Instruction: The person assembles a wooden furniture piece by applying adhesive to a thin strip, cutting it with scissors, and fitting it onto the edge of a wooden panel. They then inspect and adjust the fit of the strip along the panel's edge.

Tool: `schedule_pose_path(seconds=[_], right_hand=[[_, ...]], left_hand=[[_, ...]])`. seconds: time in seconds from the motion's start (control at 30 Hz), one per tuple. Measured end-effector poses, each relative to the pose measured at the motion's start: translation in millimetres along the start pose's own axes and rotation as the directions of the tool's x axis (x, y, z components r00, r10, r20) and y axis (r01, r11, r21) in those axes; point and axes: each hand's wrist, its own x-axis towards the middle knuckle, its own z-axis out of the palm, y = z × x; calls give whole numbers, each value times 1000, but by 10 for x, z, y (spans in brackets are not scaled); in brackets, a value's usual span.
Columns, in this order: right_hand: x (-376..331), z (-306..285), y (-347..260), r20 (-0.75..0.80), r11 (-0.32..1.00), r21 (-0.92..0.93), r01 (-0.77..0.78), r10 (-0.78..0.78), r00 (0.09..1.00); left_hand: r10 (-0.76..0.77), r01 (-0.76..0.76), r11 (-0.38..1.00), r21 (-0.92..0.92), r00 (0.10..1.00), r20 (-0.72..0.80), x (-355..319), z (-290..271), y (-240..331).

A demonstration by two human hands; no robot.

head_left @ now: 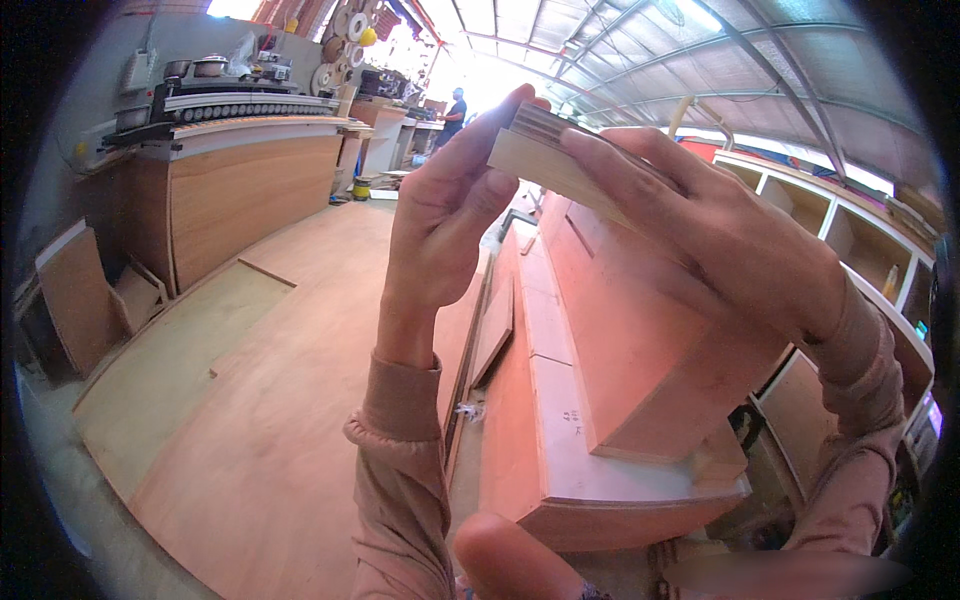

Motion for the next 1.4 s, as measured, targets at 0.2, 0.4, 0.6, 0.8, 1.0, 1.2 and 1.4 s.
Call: schedule_pose_path(seconds=[0.2, 0.4, 0.6, 0.8, 1.0, 1.2, 1.4], right_hand=[[189, 16, 94, 11, 994, 44, 98, -99, 995], [210, -66, 181, 72, 984, 142, 108, -119, 990], [193, 52, 324, -8, 783, 617, -76, 103, 995], [209, 50, 453, 88, 523, 840, -144, 130, 988], [179, -109, 517, 134, 749, 655, -106, 23, 991], [247, 0, 592, 10, 439, 898, -37, 63, 998], [224, 58, 587, 49, 225, 970, -94, 196, 979]], left_hand=[[14, -15, 998, -65, 1000, -8, -27, 10, -31], [-43, 43, 999, 17, 999, 10, -21, -39, 16], [-80, 81, 996, -39, 996, 41, 12, -97, 49], [-74, 74, 994, -86, 997, 2, 1, -26, 52], [-203, 209, 976, 52, 974, -100, -175, -71, 120], [-379, 426, 902, -65, 713, -591, -376, 441, 421], [-573, 501, 563, -657, -336, -747, 526, 1645, 1051]])
